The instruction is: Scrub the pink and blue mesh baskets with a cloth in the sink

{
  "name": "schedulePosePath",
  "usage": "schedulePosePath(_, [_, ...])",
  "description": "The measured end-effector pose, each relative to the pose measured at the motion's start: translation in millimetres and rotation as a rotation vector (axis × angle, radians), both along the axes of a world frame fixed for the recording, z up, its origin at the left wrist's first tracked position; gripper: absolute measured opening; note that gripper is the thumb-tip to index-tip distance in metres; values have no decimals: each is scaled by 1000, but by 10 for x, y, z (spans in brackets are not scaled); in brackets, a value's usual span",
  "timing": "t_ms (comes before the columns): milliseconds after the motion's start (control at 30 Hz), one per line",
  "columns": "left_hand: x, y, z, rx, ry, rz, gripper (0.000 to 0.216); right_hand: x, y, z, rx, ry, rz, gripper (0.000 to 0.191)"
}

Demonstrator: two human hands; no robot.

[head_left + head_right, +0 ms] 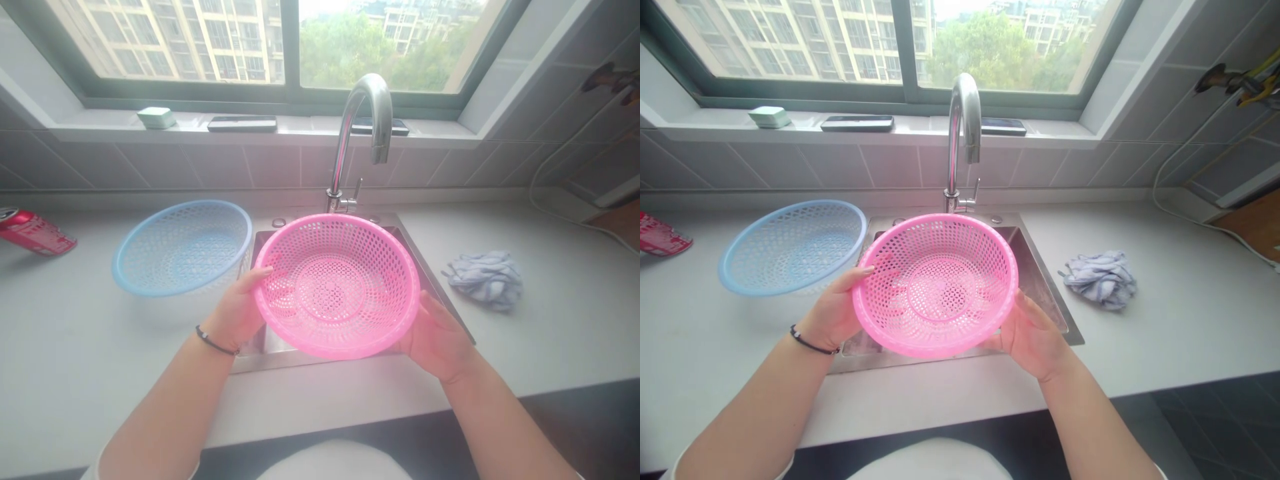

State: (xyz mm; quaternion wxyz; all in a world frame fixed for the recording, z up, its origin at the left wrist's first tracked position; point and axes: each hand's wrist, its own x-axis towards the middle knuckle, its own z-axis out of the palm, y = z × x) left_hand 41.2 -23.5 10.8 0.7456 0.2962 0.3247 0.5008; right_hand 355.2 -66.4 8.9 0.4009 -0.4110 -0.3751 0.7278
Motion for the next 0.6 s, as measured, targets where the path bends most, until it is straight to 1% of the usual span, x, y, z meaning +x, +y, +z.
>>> schedulePosePath(133, [-18,-13,-56,11,-1,-7,39,-33,9,-51,-8,21,-1,68])
schedulePosePath(233, [-42,-38,-82,24,-5,-40,56,-22,11,-102,-30,105,-41,65])
schedulePosePath(300, [-55,-53,-65,-18,33,-39,66,32,5,-127,-38,189,-110,60])
schedulePosePath(367, [-63,-56,-28,-96,106,40,67,129,-8,-130,-43,262,-209,55])
schedulePosePath(467, [-63,-39,19,-194,169,185,63,321,-38,-85,-37,303,-367,53])
schedulePosePath(533, [-62,-24,24,-218,164,221,57,436,-55,-30,-6,286,-464,54])
schedulePosePath(600, [-68,-16,7,-226,148,223,52,512,-62,27,41,244,-554,57])
